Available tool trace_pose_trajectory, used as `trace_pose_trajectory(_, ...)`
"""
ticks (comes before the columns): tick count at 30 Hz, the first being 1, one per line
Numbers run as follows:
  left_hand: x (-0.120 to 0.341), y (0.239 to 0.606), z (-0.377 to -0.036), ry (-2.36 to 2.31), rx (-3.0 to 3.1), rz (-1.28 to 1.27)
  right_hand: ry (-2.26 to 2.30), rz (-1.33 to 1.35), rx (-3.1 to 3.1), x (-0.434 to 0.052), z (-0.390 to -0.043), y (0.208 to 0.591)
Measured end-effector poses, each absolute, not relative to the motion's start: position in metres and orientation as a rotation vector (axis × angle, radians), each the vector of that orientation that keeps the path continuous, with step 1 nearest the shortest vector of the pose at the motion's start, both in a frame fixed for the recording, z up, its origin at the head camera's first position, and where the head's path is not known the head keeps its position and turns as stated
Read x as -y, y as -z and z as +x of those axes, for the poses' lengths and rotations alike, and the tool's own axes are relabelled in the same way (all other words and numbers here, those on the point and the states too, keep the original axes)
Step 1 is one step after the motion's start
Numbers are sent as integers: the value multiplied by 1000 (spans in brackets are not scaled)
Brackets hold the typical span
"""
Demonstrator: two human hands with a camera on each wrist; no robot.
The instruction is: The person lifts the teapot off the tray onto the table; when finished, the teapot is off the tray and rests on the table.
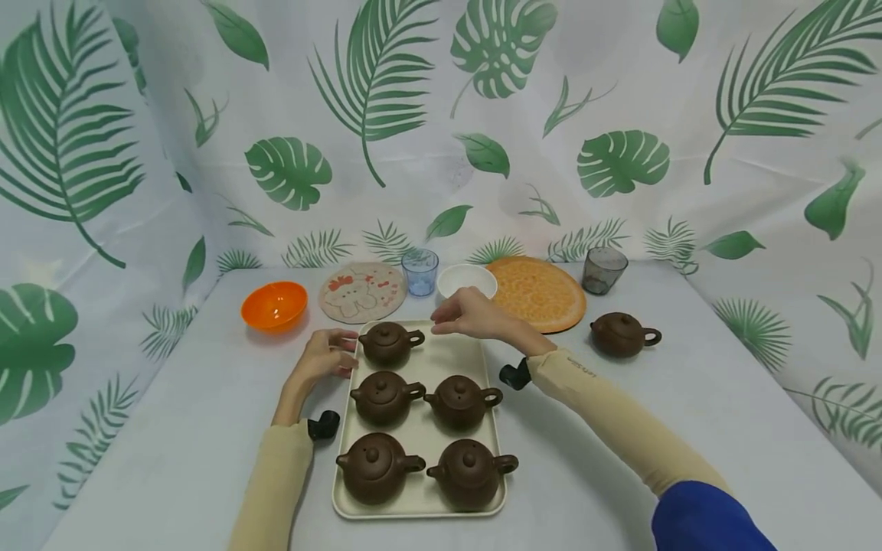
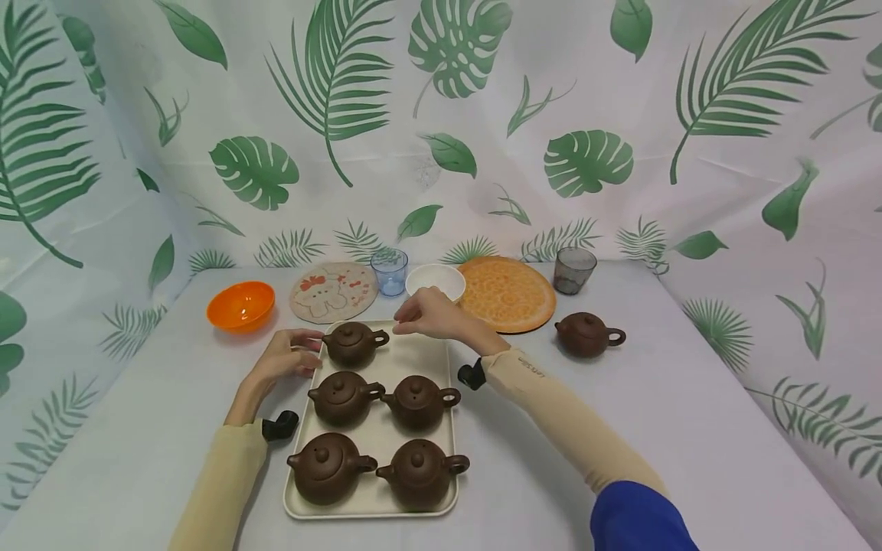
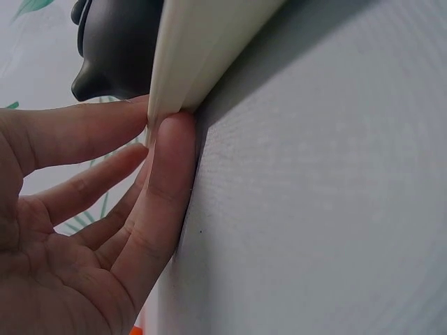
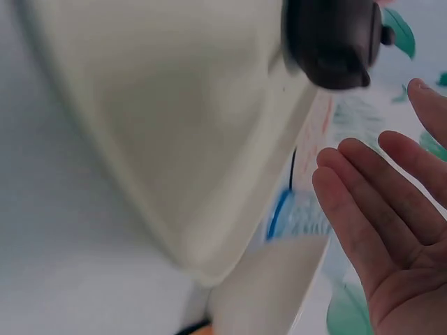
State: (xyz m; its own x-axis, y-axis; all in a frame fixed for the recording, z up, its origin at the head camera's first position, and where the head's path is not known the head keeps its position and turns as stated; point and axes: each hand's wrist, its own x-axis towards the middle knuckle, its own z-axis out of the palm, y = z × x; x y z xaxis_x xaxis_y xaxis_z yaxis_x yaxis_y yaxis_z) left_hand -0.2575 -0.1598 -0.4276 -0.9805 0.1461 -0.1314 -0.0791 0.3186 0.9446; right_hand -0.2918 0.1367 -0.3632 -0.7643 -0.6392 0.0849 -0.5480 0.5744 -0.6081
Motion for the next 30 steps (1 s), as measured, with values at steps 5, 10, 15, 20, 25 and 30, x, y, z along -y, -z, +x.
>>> trace_pose_trajectory(5, 160, 426, -258, -1752, -2374, 83, 867, -1072, -2641, -113, -300, 367)
trace_pose_trajectory(10, 159, 427, -258, -1761, -2354, 105, 823, -1062, -2591, -100, -305, 374)
trace_pose_trajectory(15, 161, 426, -257, -1760, -2350, 87, 840, -1069, -2519, -96, -304, 377)
trace_pose_trajectory(20, 161, 423, -257, -1756, -2352, 82, 836, -1024, -2522, -93, -305, 377)
trace_pose_trajectory(25, 161, 425, -257, -1754, -2352, 88, 847, -1016, -2531, -90, -304, 376)
trace_pose_trajectory(30, 160, 427, -257, -1745, -2354, 81, 873, -1056, -2581, -98, -303, 376)
